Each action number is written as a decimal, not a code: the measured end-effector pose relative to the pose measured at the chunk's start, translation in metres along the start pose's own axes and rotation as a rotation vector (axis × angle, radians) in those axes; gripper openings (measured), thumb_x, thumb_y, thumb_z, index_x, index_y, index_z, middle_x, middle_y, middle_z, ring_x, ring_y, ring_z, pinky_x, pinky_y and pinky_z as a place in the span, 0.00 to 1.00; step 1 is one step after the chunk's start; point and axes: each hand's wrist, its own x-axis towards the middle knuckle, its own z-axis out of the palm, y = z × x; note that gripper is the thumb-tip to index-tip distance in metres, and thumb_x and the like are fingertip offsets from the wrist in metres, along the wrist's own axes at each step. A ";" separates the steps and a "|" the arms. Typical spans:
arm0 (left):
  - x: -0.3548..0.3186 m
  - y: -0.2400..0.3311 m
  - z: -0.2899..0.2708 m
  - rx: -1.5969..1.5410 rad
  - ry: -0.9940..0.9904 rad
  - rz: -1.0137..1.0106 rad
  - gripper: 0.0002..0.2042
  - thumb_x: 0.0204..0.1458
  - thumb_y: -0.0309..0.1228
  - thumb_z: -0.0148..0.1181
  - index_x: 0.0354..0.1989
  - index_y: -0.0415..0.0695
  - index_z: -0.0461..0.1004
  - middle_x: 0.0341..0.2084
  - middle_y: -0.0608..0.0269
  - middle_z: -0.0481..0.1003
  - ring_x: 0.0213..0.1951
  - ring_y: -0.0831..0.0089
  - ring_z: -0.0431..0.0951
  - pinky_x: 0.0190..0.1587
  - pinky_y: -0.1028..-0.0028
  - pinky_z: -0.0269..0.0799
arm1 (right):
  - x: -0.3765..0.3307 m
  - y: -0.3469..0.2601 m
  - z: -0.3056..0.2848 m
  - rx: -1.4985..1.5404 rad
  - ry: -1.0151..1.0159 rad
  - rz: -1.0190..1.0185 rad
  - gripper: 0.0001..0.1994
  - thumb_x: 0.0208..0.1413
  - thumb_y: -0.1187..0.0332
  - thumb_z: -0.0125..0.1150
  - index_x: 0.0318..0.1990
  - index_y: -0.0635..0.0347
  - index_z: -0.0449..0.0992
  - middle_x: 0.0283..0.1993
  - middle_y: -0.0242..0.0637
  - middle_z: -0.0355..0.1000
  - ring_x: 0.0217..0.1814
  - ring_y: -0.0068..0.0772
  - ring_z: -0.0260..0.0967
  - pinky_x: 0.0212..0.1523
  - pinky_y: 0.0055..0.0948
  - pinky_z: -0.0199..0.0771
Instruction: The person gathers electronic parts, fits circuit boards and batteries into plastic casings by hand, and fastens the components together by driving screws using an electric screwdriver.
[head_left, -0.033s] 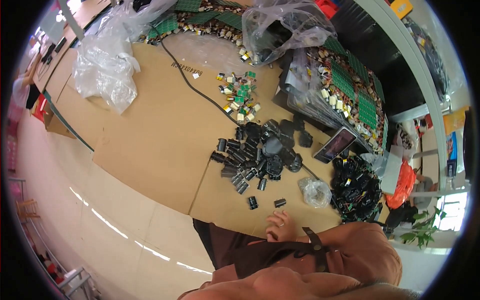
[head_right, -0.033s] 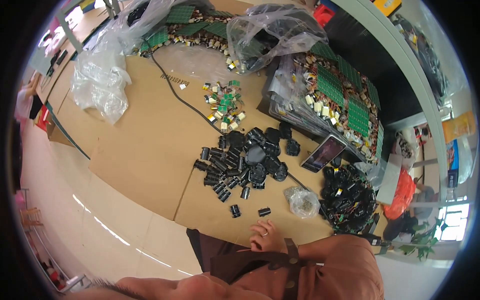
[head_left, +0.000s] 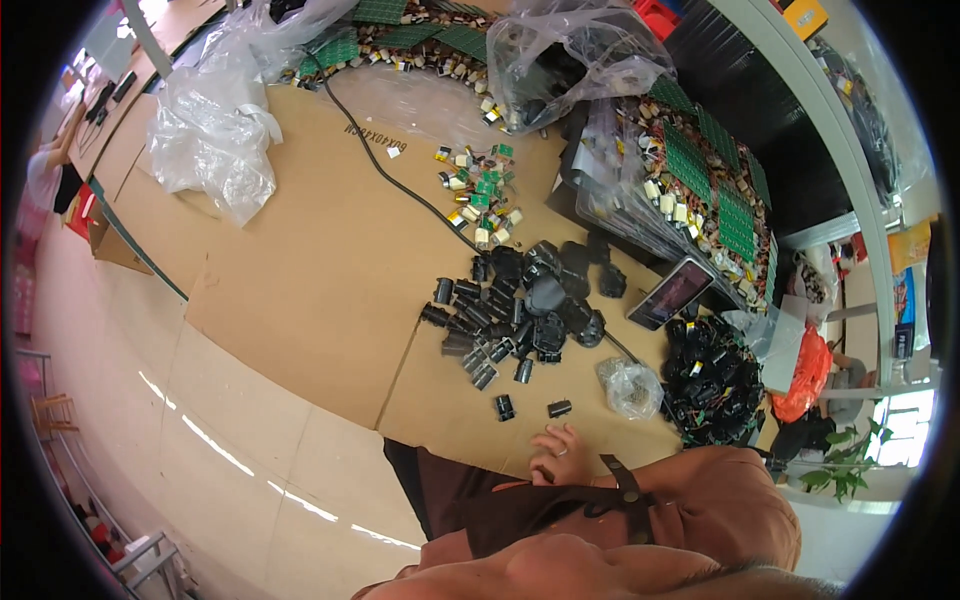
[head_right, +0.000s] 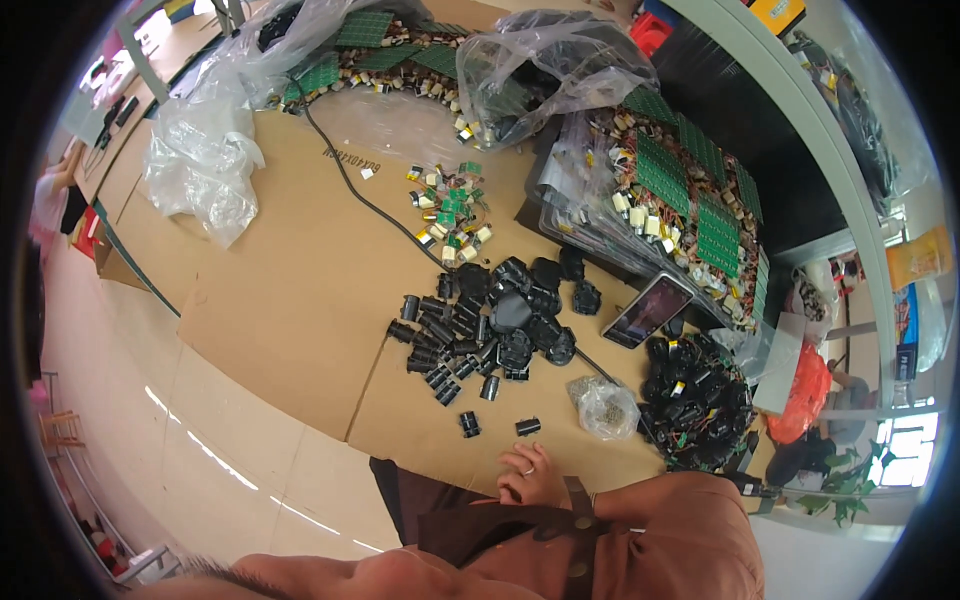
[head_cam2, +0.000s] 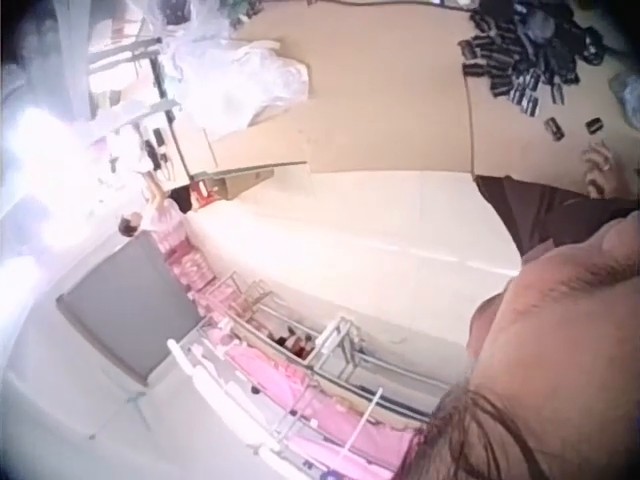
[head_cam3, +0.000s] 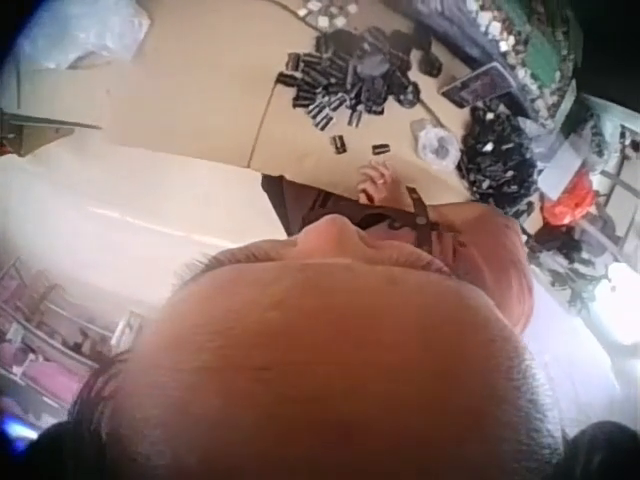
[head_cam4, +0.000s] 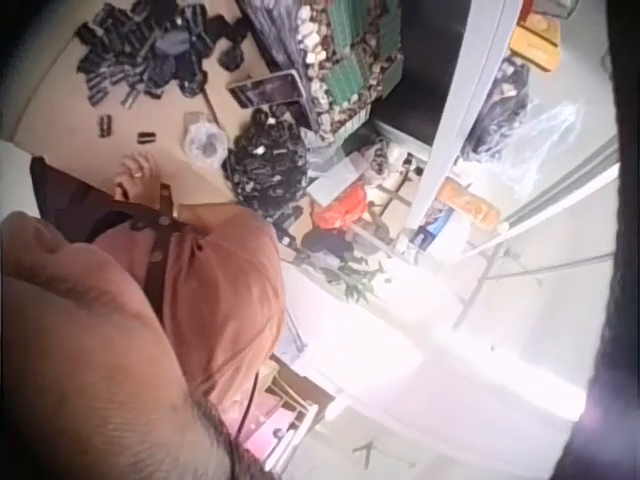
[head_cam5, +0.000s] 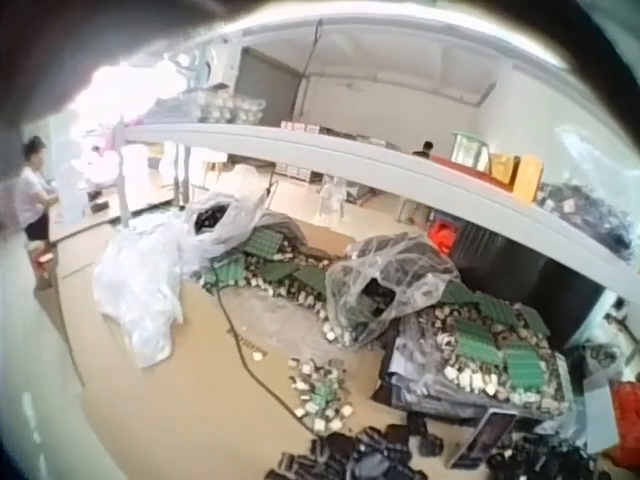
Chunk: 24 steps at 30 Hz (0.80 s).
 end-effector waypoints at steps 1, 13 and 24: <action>0.008 -0.004 0.001 -0.033 -0.031 -0.026 0.18 0.49 0.27 0.51 0.49 0.35 0.68 0.40 0.44 0.73 0.42 0.50 0.73 0.47 0.57 0.68 | -0.001 -0.003 0.001 0.004 0.037 0.029 0.05 0.37 0.66 0.61 0.24 0.43 0.70 0.48 0.27 0.67 0.58 0.41 0.58 0.58 0.53 0.53; 0.091 0.055 -0.074 0.483 -0.119 0.370 0.09 0.52 0.27 0.47 0.35 0.40 0.74 0.23 0.54 0.77 0.25 0.66 0.80 0.26 0.65 0.75 | -0.015 0.023 0.008 0.305 -0.040 -0.111 0.04 0.45 0.68 0.63 0.29 0.47 0.73 0.48 0.23 0.70 0.60 0.39 0.61 0.64 0.54 0.45; -0.095 0.356 -0.281 -0.219 1.227 1.093 0.13 0.53 0.35 0.58 0.25 0.38 0.69 0.19 0.57 0.72 0.24 0.69 0.70 0.31 0.70 0.68 | -0.056 0.028 -0.061 0.290 -0.253 -0.274 0.15 0.52 0.68 0.58 0.46 0.61 0.72 0.52 0.41 0.68 0.60 0.46 0.60 0.59 0.38 0.60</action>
